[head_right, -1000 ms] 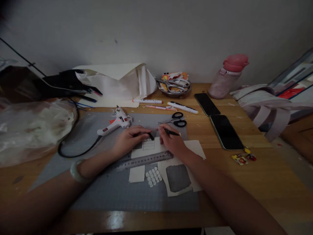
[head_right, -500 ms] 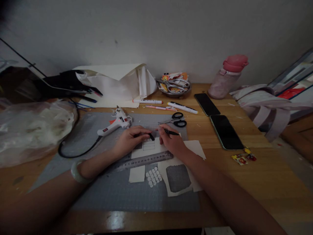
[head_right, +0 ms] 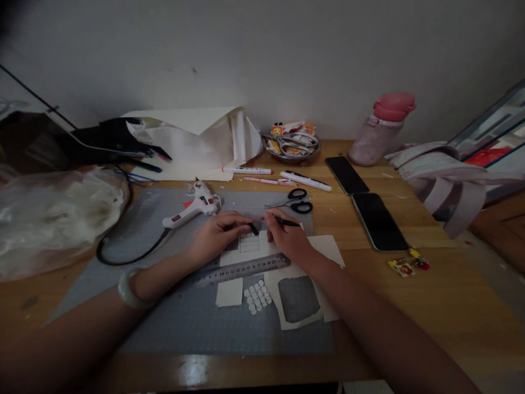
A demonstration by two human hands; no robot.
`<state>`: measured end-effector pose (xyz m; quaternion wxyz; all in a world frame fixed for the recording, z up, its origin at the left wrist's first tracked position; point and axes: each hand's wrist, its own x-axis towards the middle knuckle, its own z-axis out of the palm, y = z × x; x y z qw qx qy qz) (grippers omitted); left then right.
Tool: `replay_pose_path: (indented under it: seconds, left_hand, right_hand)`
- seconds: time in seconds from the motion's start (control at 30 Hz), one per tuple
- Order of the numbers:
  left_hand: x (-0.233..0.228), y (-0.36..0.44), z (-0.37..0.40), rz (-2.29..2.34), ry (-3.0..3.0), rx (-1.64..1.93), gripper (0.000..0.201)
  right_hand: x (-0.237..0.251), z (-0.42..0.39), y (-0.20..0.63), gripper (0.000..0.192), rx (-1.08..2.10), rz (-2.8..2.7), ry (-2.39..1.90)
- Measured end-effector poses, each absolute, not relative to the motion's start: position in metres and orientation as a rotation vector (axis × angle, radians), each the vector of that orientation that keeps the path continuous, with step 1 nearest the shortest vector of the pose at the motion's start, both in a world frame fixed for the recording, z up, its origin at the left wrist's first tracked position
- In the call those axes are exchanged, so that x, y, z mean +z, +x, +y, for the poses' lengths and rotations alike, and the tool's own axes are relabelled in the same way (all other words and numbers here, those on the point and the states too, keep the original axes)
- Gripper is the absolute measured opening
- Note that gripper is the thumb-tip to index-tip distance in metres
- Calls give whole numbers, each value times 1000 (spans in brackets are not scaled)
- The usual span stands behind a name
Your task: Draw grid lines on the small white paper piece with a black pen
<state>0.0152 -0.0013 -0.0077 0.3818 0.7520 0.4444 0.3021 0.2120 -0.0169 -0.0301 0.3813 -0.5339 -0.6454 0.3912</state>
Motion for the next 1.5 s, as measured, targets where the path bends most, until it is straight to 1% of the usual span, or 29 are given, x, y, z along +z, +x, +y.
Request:
replay_pose_path:
  seconds: [0.13,0.43,0.83,0.97,1.03,1.23,1.5]
  left_hand:
    - [-7,15,-2,1126,1905,767,18]
    - [-6,15,-2,1118,1899,790,16]
    - [-6,16,-3,1127,1921,763,18]
    - [-5,17,-4,1117,1942,762,17]
    - [-5,18,-5,1123,1956,755,17]
    - [-8,18,-6,1133,2024,769,17]
    - [-10,18,-4,1113,2005,780,18]
  right_hand:
    - [-30,-17,212,55,990,-1647,-1368]
    - [-32,-16,213,49,1001,-1652,-1342]
    - [-31,-16,213,51,1006,-1662,-1348]
    - [-26,-15,211,50,960,-1648,-1341]
    - [-22,-15,209,48,970,-1576,-1379]
    - [-15,-15,206,33,1161,-1354,-1419]
    - [-13,-14,206,28,1175,-1393,-1421]
